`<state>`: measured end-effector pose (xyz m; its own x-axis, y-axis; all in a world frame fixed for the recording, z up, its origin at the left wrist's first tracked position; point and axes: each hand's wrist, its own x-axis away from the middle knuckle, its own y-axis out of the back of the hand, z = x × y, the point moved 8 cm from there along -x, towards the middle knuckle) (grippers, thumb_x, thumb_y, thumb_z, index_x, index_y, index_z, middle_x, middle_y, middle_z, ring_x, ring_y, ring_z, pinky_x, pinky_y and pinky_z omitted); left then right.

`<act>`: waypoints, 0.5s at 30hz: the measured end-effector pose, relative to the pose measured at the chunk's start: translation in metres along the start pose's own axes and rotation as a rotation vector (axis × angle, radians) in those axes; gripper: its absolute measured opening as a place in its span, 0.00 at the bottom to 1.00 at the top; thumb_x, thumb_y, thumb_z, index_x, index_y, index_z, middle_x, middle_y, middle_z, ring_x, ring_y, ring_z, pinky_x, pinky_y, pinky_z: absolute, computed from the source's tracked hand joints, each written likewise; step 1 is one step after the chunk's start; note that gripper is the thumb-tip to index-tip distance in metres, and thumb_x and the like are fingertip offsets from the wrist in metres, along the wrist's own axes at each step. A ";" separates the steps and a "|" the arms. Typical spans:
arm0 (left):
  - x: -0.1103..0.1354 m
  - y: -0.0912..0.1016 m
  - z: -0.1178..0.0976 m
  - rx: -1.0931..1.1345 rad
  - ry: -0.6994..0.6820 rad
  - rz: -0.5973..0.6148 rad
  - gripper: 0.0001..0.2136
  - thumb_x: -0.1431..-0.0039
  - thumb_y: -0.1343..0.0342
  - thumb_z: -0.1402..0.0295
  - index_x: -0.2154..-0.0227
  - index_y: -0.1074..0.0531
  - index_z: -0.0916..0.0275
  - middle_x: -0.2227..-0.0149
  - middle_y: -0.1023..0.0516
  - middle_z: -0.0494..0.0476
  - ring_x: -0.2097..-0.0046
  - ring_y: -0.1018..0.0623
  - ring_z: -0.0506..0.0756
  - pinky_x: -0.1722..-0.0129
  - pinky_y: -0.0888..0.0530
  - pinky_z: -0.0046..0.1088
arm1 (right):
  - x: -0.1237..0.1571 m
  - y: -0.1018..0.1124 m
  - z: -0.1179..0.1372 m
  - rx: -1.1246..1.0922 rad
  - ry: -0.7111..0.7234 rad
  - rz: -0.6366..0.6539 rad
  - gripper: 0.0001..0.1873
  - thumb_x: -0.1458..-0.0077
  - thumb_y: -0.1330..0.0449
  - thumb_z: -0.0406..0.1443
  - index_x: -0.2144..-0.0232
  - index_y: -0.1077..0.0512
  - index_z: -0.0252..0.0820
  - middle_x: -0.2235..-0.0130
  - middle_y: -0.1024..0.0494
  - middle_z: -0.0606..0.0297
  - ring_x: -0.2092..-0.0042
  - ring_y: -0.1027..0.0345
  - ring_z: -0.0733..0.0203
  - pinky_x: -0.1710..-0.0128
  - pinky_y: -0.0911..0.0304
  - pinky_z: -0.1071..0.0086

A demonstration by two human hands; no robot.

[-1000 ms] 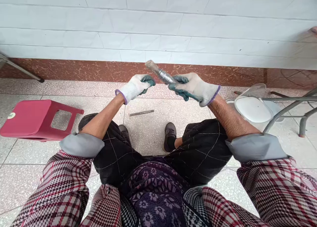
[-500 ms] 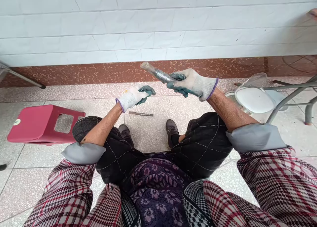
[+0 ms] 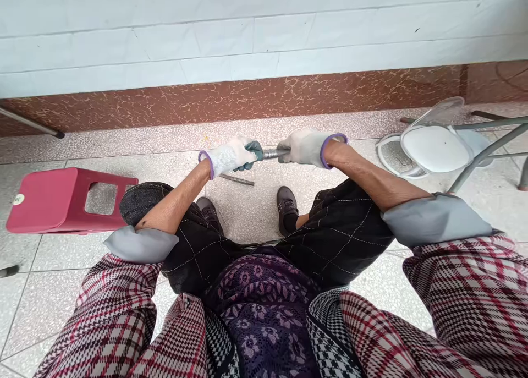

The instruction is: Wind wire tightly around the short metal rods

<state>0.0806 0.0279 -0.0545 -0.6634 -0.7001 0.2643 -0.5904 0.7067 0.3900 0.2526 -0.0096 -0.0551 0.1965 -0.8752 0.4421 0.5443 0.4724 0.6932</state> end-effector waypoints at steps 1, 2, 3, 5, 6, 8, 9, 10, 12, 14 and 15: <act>-0.002 -0.002 -0.002 0.008 -0.004 -0.004 0.03 0.40 0.33 0.75 0.64 0.18 0.62 0.76 0.24 0.51 0.75 0.24 0.50 0.76 0.34 0.25 | -0.002 0.008 -0.001 0.052 -0.021 -0.040 0.21 0.45 0.29 0.54 0.55 0.15 0.53 0.76 0.30 0.65 0.71 0.33 0.54 0.75 0.44 0.64; -0.004 -0.002 -0.004 0.022 -0.011 -0.018 0.02 0.38 0.34 0.74 0.63 0.19 0.62 0.76 0.24 0.51 0.76 0.25 0.49 0.77 0.34 0.25 | -0.002 0.017 0.000 0.110 -0.042 -0.091 0.19 0.44 0.29 0.52 0.56 0.15 0.50 0.76 0.30 0.65 0.71 0.33 0.55 0.74 0.45 0.64; -0.006 0.000 -0.006 0.049 -0.019 -0.041 0.01 0.36 0.35 0.73 0.63 0.19 0.62 0.77 0.24 0.51 0.77 0.26 0.48 0.78 0.35 0.24 | 0.000 0.027 0.002 0.160 -0.058 -0.146 0.17 0.42 0.29 0.49 0.56 0.16 0.47 0.76 0.30 0.65 0.71 0.34 0.56 0.74 0.45 0.64; -0.009 0.006 -0.009 0.146 -0.042 -0.090 0.01 0.34 0.37 0.73 0.62 0.21 0.62 0.78 0.25 0.50 0.79 0.29 0.47 0.80 0.36 0.24 | 0.005 0.043 0.009 0.177 -0.080 -0.242 0.13 0.39 0.31 0.44 0.57 0.17 0.44 0.74 0.29 0.65 0.71 0.36 0.59 0.74 0.44 0.66; -0.011 0.009 -0.010 0.209 -0.055 -0.109 0.02 0.33 0.39 0.75 0.62 0.22 0.63 0.78 0.25 0.49 0.80 0.29 0.47 0.80 0.36 0.24 | 0.008 0.048 0.013 0.127 -0.084 -0.274 0.11 0.38 0.32 0.42 0.57 0.18 0.43 0.73 0.29 0.65 0.72 0.37 0.61 0.75 0.43 0.67; -0.011 0.013 -0.011 0.333 -0.079 -0.114 0.06 0.33 0.43 0.78 0.62 0.23 0.64 0.78 0.24 0.50 0.80 0.29 0.47 0.81 0.36 0.24 | 0.013 0.050 0.021 -0.045 -0.073 -0.302 0.11 0.37 0.32 0.40 0.56 0.19 0.41 0.72 0.28 0.66 0.74 0.39 0.64 0.77 0.41 0.68; -0.010 0.014 -0.012 0.376 -0.090 -0.101 0.08 0.33 0.45 0.80 0.62 0.23 0.65 0.78 0.23 0.50 0.80 0.28 0.47 0.81 0.35 0.23 | 0.015 0.050 0.025 -0.127 -0.059 -0.304 0.10 0.37 0.32 0.39 0.56 0.20 0.40 0.72 0.28 0.66 0.75 0.40 0.65 0.78 0.41 0.69; -0.009 0.015 -0.012 0.407 -0.098 -0.090 0.08 0.33 0.46 0.81 0.61 0.23 0.65 0.77 0.23 0.50 0.80 0.27 0.47 0.81 0.34 0.23 | 0.016 0.048 0.030 -0.194 -0.039 -0.302 0.10 0.37 0.31 0.38 0.56 0.20 0.39 0.72 0.28 0.66 0.76 0.40 0.66 0.79 0.41 0.69; -0.006 0.015 -0.012 0.440 -0.103 -0.073 0.07 0.32 0.46 0.80 0.61 0.24 0.65 0.76 0.22 0.51 0.79 0.26 0.46 0.80 0.33 0.23 | 0.017 0.045 0.039 -0.292 0.006 -0.281 0.09 0.37 0.30 0.38 0.58 0.21 0.39 0.72 0.28 0.67 0.77 0.42 0.67 0.80 0.43 0.70; -0.004 0.017 -0.010 0.438 -0.101 -0.070 0.05 0.32 0.43 0.77 0.62 0.24 0.65 0.76 0.22 0.51 0.78 0.25 0.47 0.79 0.32 0.23 | 0.018 0.042 0.046 -0.371 0.046 -0.250 0.08 0.37 0.30 0.38 0.60 0.22 0.39 0.73 0.29 0.67 0.77 0.43 0.68 0.81 0.44 0.71; -0.004 0.018 -0.009 0.427 -0.098 -0.076 0.04 0.32 0.43 0.77 0.62 0.23 0.65 0.76 0.22 0.51 0.77 0.25 0.47 0.78 0.33 0.23 | 0.019 0.041 0.049 -0.399 0.063 -0.234 0.07 0.36 0.31 0.38 0.60 0.22 0.40 0.73 0.30 0.68 0.77 0.43 0.68 0.82 0.44 0.72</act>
<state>0.0765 0.0425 -0.0407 -0.6391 -0.7532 0.1557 -0.7625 0.6470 -0.0001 0.2391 -0.0015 0.0097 0.0734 -0.9641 0.2554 0.8487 0.1949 0.4917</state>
